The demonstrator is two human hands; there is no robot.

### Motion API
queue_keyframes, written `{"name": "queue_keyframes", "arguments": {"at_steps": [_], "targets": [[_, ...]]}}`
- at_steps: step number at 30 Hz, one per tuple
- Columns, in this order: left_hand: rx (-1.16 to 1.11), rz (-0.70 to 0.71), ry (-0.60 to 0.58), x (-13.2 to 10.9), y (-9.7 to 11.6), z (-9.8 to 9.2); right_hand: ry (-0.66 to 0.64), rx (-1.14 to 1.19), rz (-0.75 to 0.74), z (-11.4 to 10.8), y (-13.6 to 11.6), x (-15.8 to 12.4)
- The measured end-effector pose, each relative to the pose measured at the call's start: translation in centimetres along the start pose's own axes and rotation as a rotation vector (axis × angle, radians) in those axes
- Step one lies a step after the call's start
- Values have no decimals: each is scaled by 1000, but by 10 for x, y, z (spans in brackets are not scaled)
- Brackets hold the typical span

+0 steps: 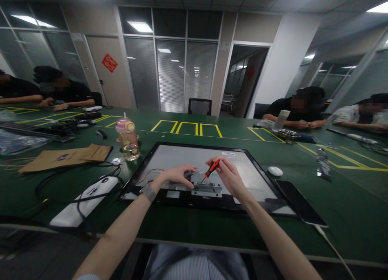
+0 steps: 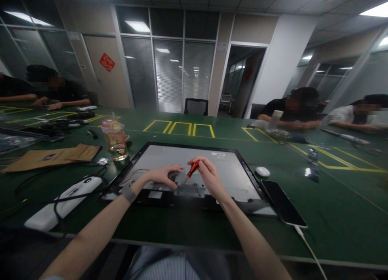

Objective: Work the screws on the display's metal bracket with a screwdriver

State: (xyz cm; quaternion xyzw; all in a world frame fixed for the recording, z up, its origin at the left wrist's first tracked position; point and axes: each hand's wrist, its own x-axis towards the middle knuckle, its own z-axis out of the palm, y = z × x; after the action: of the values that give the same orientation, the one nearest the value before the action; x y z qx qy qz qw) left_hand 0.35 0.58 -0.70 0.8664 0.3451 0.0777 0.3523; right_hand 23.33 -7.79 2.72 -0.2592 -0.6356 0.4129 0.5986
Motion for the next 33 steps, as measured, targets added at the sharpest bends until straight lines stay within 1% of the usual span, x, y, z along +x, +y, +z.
{"name": "queue_keyframes", "arguments": {"at_steps": [2,6,12,16,18,22,23,25,29,31,33], "targets": [[3,10,4,0,0,0,6,-76,-29,-3,4,0],[4,9,2,-1,0,0,-13,-116,-28,-7,9,0],[16,-30,-5,-3,2,-1,-36,-277,-114,-4,-4,1],[11,2,-5,-3,2,-1,-48,-278,-89,-2,-6,0],[10,2,-12,-3,2,-1,-10,-278,-93,-2,-3,-1],[17,-7,-14,-3,3,-1,161,-372,-179,-2,6,-2],[17,-4,-12,-3,4,-2,183,-401,-197,-2,6,-3],[15,0,-7,-3,4,-2,166,-435,-212,-1,5,-4],[8,-6,-2,-2,2,-1,34,-348,-152,2,0,-7],[6,-12,-8,-2,0,-1,41,-328,-137,2,1,-6],[8,-11,-11,-1,0,0,110,-351,-157,1,4,-5]]}}
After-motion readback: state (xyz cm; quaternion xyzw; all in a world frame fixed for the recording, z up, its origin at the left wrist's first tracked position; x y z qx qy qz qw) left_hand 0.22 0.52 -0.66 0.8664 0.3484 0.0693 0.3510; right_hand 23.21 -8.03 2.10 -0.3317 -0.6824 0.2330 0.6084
